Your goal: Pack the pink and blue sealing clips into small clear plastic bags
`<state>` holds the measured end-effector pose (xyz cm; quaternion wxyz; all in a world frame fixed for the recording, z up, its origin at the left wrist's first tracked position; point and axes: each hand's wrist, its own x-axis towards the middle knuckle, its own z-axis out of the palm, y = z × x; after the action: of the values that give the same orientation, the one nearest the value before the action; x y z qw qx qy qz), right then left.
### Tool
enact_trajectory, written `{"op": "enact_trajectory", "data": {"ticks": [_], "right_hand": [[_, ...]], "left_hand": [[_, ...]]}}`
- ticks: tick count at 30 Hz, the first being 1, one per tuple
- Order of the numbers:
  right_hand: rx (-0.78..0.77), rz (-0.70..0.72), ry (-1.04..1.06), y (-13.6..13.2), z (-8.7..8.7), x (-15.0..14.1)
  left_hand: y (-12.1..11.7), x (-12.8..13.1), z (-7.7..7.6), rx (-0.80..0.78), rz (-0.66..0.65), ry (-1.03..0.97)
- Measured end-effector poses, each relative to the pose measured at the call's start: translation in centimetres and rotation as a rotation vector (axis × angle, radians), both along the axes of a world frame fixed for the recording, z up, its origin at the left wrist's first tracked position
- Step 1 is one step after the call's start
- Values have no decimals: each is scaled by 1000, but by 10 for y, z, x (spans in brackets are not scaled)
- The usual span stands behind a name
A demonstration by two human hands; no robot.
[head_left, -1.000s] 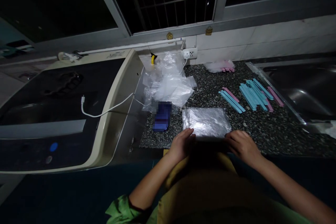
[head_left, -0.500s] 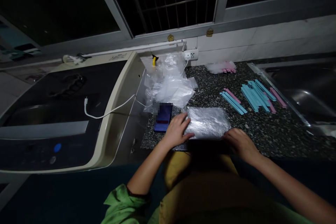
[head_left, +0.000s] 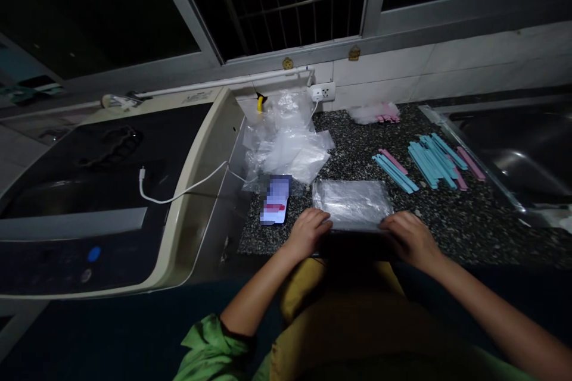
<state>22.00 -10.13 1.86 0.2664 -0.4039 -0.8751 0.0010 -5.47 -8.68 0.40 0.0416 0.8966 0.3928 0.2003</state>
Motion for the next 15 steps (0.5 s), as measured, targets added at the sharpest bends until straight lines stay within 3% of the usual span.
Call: {"op": "enact_trajectory", "data": {"ticks": [7,12,15], "right_hand": [[49,-65,-218,0,-7,-34],[87,-51,-208,4,-9,-19],[101,-47,-217,5,-7,-11]], "left_hand": [[-9,8,5,-118,37,-134],[-4,1,9,-96,-40,-46],[6,0,8,-62,72,50]]}}
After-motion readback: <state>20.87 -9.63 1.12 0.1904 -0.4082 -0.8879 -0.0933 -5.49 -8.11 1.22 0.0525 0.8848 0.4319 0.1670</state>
